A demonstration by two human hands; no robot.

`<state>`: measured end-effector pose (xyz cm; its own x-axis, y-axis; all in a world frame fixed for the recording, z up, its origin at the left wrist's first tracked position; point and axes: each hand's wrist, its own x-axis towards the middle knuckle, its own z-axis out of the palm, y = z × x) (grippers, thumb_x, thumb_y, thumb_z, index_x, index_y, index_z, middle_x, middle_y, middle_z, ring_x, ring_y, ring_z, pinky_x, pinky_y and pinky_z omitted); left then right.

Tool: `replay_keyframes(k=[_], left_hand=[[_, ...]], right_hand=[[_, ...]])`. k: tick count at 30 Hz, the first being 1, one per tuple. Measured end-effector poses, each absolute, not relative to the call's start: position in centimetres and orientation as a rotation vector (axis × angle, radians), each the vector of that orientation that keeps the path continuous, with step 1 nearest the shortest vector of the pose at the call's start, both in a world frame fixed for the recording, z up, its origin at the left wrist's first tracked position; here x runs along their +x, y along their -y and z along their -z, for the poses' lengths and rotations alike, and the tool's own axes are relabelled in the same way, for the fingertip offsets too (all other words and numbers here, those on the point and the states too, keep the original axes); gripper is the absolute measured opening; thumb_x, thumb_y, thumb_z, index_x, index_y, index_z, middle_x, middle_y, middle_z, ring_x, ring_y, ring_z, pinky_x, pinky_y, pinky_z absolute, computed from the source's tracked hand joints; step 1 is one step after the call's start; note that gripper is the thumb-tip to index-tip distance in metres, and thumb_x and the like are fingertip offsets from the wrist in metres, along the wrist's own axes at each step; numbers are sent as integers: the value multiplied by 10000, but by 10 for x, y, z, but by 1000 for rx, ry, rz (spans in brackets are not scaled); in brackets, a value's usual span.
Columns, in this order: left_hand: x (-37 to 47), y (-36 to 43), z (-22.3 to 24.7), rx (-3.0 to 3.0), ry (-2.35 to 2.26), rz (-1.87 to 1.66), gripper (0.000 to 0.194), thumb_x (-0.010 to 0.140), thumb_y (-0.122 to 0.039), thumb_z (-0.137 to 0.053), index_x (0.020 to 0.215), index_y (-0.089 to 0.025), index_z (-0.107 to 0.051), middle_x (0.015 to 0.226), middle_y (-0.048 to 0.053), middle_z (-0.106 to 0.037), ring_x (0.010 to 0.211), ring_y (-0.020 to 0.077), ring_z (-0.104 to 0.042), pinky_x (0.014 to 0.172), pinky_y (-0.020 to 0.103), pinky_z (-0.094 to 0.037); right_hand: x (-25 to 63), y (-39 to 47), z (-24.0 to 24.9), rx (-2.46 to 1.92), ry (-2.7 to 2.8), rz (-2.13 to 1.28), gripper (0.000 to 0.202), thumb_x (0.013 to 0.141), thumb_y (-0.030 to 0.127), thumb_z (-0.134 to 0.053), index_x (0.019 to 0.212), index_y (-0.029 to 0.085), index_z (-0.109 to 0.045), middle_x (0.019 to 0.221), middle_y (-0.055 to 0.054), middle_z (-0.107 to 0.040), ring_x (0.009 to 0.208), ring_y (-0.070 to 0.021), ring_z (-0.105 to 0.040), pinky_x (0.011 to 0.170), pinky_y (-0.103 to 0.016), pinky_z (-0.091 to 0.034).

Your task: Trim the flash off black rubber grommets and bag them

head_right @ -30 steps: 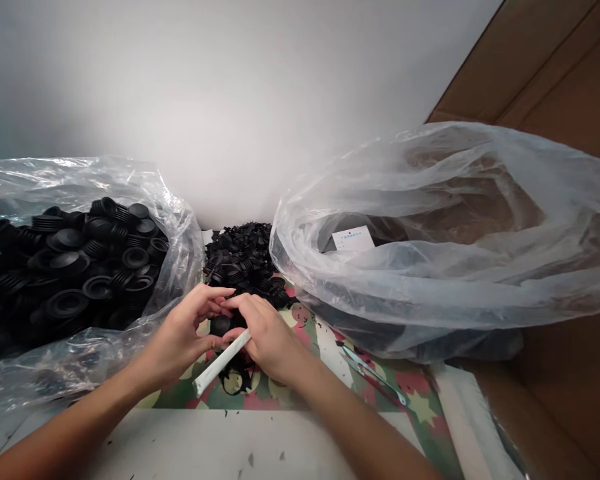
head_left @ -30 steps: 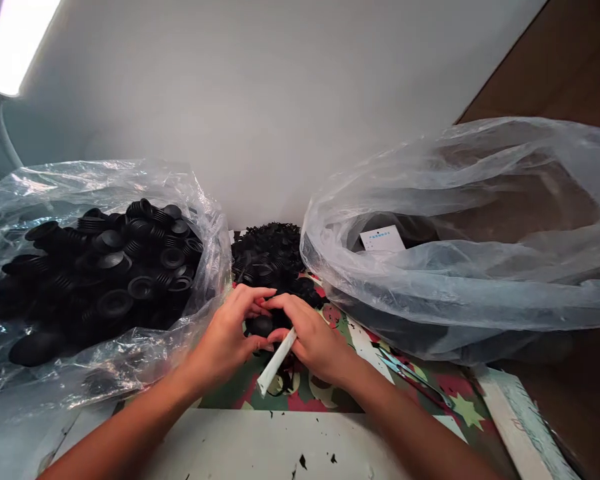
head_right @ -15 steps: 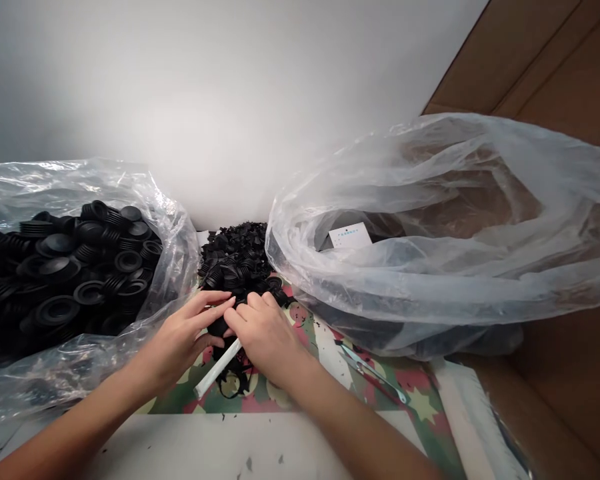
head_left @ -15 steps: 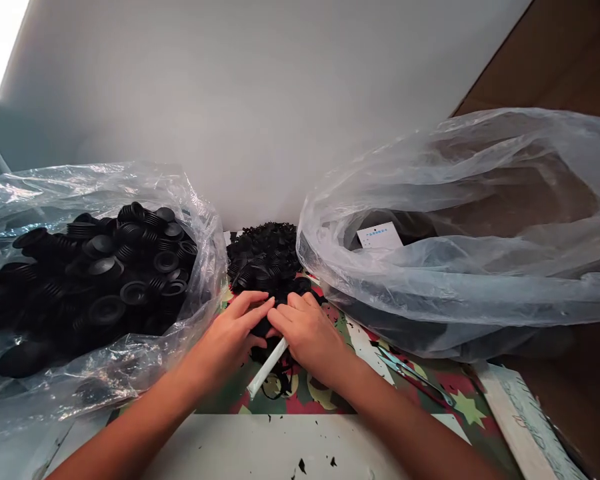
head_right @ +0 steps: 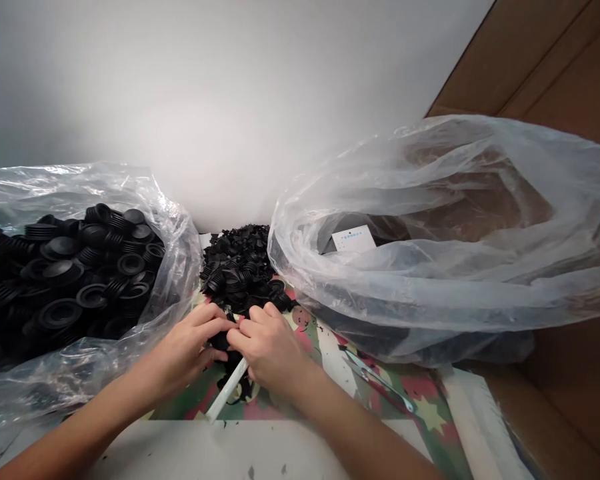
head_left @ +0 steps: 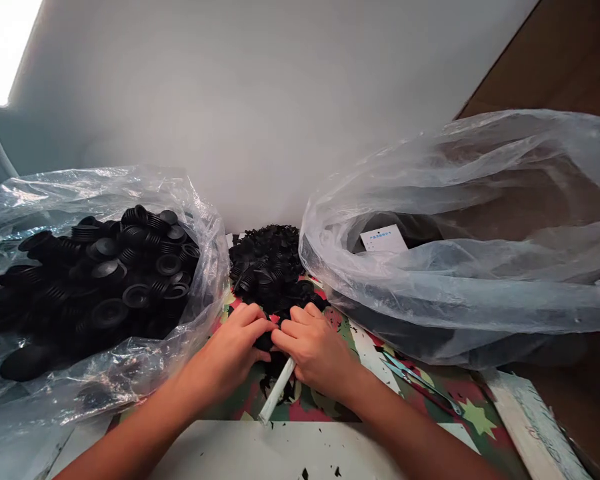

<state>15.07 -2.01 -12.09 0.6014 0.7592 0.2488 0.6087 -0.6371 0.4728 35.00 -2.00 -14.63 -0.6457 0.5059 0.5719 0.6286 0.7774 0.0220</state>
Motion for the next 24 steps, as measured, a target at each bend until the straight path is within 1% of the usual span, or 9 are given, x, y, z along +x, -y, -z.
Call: replay_keyframes(k=[3, 6, 9, 12, 15, 17, 19, 21, 24], left_hand=[[151, 21, 121, 2560, -1090, -596, 308, 808, -24, -707, 1064, -187, -660, 1010, 54, -640, 934, 230, -606, 805, 348, -530], [151, 23, 122, 2629, -1095, -582, 202, 828, 10, -646, 932, -162, -674, 921, 55, -644, 854, 227, -605, 741, 341, -518], [153, 23, 126, 2603, -1125, -628, 242, 819, 54, -577, 842, -158, -692, 836, 42, -644, 788, 209, -608, 699, 317, -499], [155, 23, 125, 2374, -1199, -728, 275, 781, 56, -591, 804, -176, -737, 792, 23, -674, 766, 183, -635, 685, 276, -492], [152, 20, 112, 1990, -1267, -846, 176, 742, -44, -690, 729, -199, -774, 718, 8, -706, 712, 174, -651, 650, 258, -490], [145, 16, 98, 1717, -1337, -1028, 82, 730, -157, -732, 685, -206, -780, 675, 9, -717, 661, 173, -640, 612, 258, -496], [137, 13, 86, 1454, -1428, -1276, 67, 733, -247, -742, 725, -204, -794, 709, 20, -738, 665, 173, -639, 595, 252, -510], [134, 13, 79, 1321, -1414, -1359, 96, 666, -240, -789, 748, -192, -800, 730, 22, -738, 666, 164, -635, 583, 235, -517], [140, 19, 82, 1252, -1220, -1186, 168, 579, -199, -832, 743, -179, -803, 662, 5, -691, 587, 141, -602, 515, 216, -505]], right_hand=[[350, 21, 147, -825, 2360, 315, 196, 853, 22, -555, 756, 182, -614, 645, -13, -574, 693, -192, -366, 661, -348, -222], [350, 21, 147, -810, 2372, 282, 199, 840, 13, -567, 741, 181, -603, 635, -6, -566, 694, -187, -364, 662, -344, -222], [351, 21, 146, -765, 2428, 224, 198, 852, 33, -588, 723, 184, -589, 615, 8, -547, 688, -178, -367, 659, -341, -214], [351, 23, 146, -736, 2418, 209, 246, 930, 83, -560, 707, 185, -583, 613, 9, -539, 683, -174, -369, 659, -338, -210], [353, 24, 148, -717, 2381, 222, 296, 980, 125, -526, 695, 189, -575, 606, 9, -517, 676, -172, -370, 659, -337, -203], [355, 23, 152, -721, 2362, 232, 331, 977, 112, -509, 658, 188, -550, 586, 10, -495, 666, -170, -370, 661, -336, -209], [356, 20, 157, -752, 2350, 243, 356, 971, 102, -507, 626, 188, -530, 566, 13, -483, 653, -168, -372, 661, -333, -223], [355, 18, 160, -785, 2352, 266, 360, 993, 138, -527, 639, 193, -556, 573, 16, -508, 652, -166, -393, 661, -329, -241], [349, 18, 157, -796, 2309, 232, 274, 1027, 286, -566, 791, 195, -671, 727, -11, -640, 701, -163, -491, 670, -323, -294]])
